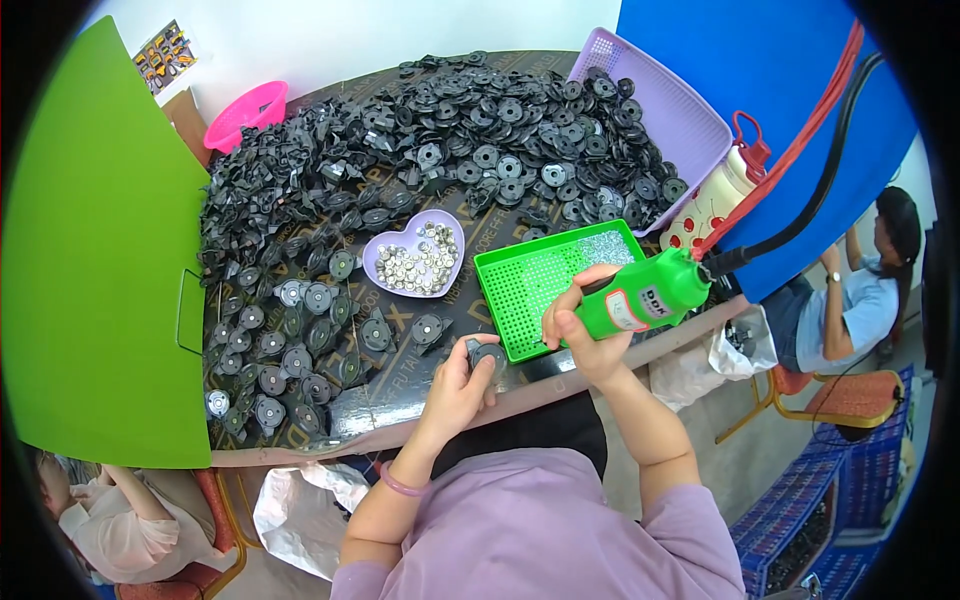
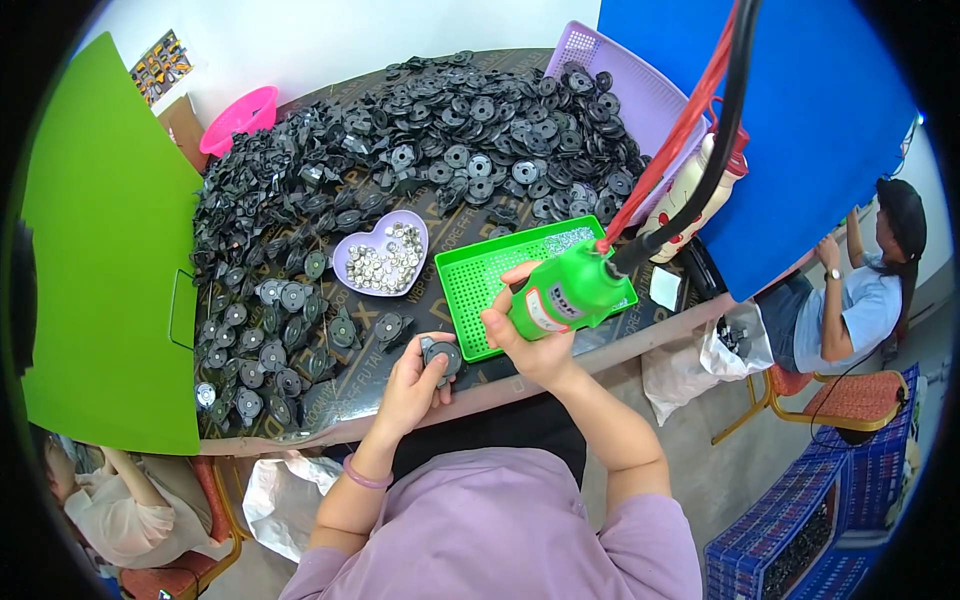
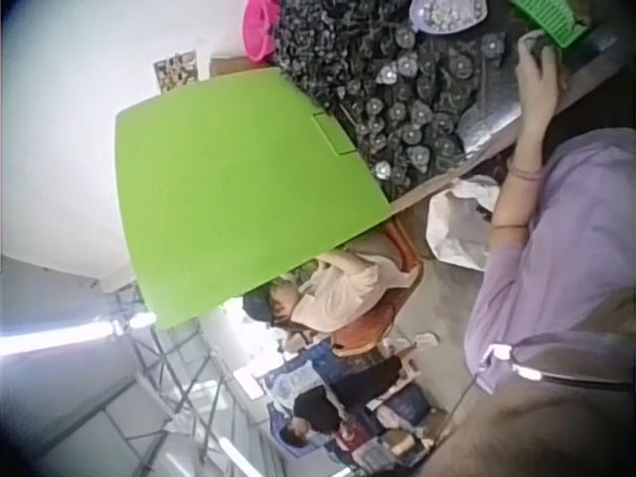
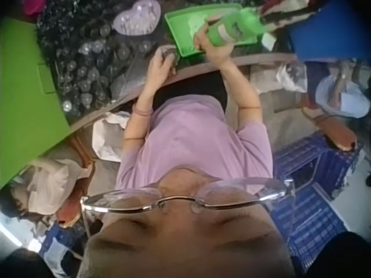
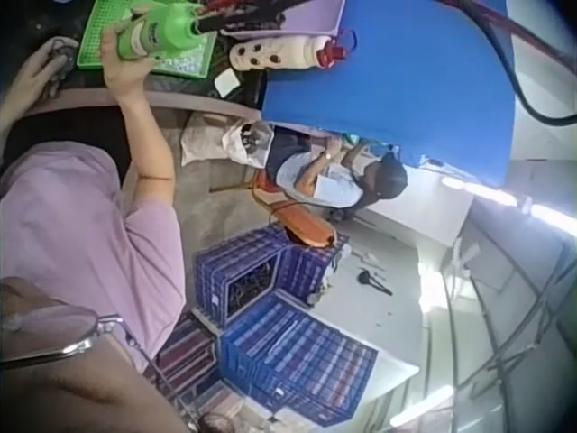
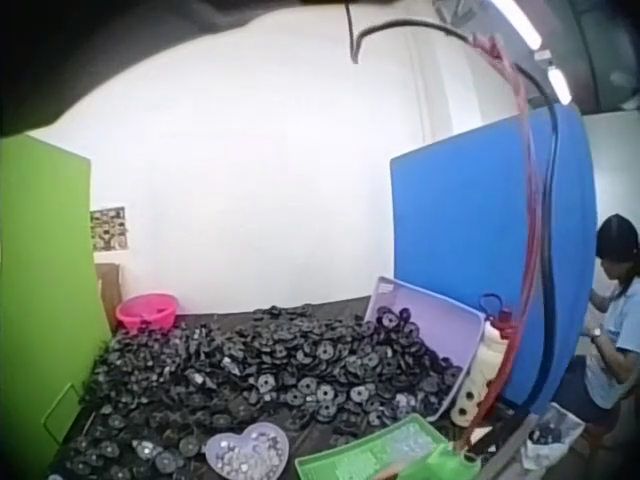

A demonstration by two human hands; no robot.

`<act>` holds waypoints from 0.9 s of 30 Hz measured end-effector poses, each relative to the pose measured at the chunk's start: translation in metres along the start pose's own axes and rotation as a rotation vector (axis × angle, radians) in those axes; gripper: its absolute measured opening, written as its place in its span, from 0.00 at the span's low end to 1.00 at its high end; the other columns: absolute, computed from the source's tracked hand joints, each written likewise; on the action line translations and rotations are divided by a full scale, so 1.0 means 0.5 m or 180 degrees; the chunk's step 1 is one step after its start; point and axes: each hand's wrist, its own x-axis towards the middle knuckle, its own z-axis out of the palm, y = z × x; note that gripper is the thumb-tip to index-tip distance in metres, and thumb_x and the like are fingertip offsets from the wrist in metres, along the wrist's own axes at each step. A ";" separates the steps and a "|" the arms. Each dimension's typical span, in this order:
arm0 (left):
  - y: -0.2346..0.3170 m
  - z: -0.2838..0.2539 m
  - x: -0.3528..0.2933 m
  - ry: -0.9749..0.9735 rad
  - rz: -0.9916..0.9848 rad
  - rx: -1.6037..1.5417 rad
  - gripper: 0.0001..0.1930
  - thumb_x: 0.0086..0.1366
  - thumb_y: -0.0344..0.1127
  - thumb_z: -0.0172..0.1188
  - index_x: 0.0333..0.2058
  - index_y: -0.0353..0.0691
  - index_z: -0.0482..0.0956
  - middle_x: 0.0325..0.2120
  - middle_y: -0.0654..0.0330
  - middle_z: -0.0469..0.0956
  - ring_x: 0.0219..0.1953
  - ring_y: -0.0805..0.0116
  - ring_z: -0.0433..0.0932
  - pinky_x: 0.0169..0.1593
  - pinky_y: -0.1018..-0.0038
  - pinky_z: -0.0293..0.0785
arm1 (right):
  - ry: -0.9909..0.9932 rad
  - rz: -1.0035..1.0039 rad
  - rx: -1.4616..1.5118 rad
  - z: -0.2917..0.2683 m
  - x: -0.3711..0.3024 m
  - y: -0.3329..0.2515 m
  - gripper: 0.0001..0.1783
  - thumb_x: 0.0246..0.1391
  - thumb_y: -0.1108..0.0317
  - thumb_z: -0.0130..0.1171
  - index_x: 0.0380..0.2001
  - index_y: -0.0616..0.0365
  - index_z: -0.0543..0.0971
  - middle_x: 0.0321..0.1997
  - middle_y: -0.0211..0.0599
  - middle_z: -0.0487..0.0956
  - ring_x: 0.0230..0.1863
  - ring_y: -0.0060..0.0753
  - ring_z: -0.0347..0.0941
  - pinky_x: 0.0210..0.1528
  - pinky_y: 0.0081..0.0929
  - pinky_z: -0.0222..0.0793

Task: Assembling small plastic components using an electric screwdriver and screws.

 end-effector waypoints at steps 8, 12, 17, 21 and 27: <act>-0.014 -0.002 0.002 0.0026 0.0148 0.0162 0.14 0.59 0.31 0.50 0.45 0.37 0.68 0.12 0.67 0.68 0.13 0.81 0.66 0.19 0.81 0.61 | 0.0020 0.0280 -0.0197 0.006 -0.004 0.014 0.19 0.51 0.77 0.55 0.42 0.59 0.58 0.17 0.34 0.68 0.14 0.25 0.65 0.17 0.21 0.63; -0.010 -0.003 0.001 0.0039 0.0066 0.0199 0.15 0.59 0.31 0.51 0.45 0.37 0.69 0.11 0.68 0.67 0.13 0.82 0.64 0.18 0.81 0.59 | -0.0008 0.0333 -0.0261 0.005 -0.009 0.018 0.19 0.50 0.77 0.55 0.41 0.59 0.58 0.17 0.34 0.68 0.14 0.24 0.65 0.17 0.21 0.63; -0.012 -0.005 0.003 0.0018 0.0148 0.0217 0.16 0.58 0.32 0.51 0.46 0.37 0.69 0.10 0.68 0.66 0.13 0.83 0.63 0.18 0.82 0.58 | -0.0026 0.0197 -0.0221 0.009 0.004 0.003 0.19 0.51 0.76 0.55 0.42 0.59 0.58 0.17 0.34 0.67 0.14 0.24 0.64 0.16 0.21 0.62; -0.009 -0.006 0.001 -0.0070 0.0021 0.0178 0.15 0.60 0.31 0.49 0.46 0.38 0.68 0.15 0.67 0.67 0.13 0.84 0.61 0.18 0.83 0.57 | 0.0147 -0.0132 0.0370 0.016 0.031 -0.039 0.20 0.54 0.70 0.54 0.44 0.57 0.56 0.17 0.32 0.64 0.12 0.25 0.62 0.15 0.23 0.62; -0.001 -0.003 0.001 -0.0046 -0.0003 -0.0092 0.14 0.60 0.31 0.50 0.45 0.37 0.68 0.12 0.68 0.67 0.13 0.83 0.62 0.17 0.82 0.57 | 0.0016 -0.0358 0.0821 0.077 0.029 -0.045 0.19 0.55 0.68 0.52 0.43 0.54 0.55 0.16 0.33 0.63 0.12 0.27 0.61 0.16 0.27 0.64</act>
